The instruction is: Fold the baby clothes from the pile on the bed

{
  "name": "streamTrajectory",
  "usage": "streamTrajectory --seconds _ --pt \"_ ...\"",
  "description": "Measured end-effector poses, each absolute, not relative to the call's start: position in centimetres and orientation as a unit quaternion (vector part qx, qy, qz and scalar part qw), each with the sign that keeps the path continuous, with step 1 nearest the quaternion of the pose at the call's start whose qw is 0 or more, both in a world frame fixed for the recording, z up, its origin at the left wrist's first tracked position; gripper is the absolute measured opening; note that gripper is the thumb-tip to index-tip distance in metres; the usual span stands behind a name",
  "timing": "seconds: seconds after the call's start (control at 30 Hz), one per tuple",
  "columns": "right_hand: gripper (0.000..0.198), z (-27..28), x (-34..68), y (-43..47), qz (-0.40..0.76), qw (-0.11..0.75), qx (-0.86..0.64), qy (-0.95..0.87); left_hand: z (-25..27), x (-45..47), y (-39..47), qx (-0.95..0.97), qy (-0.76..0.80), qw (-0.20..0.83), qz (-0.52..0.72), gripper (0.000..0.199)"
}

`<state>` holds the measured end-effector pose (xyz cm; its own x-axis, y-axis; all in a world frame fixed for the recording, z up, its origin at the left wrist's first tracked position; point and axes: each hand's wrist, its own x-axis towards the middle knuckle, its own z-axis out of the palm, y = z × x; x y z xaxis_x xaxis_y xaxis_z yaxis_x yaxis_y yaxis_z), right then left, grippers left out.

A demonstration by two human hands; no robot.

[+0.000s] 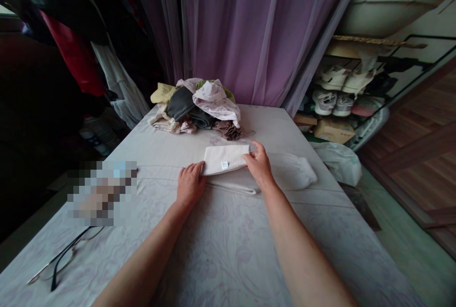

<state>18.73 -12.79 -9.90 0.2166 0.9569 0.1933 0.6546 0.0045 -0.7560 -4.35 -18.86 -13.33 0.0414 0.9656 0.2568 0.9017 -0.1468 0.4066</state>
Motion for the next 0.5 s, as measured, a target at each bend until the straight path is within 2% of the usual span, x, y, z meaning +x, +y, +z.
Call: streamTrajectory --seconds 0.2,0.5 --pt "0.059 -10.7 19.6 -15.0 0.208 0.329 -0.725 -0.568 -13.1 -4.3 -19.0 0.751 0.622 0.055 0.216 0.053" --pt "0.056 -12.4 19.9 -15.8 0.147 0.283 -0.716 -0.622 -12.1 -4.5 -18.9 0.759 0.624 0.087 0.163 0.044"
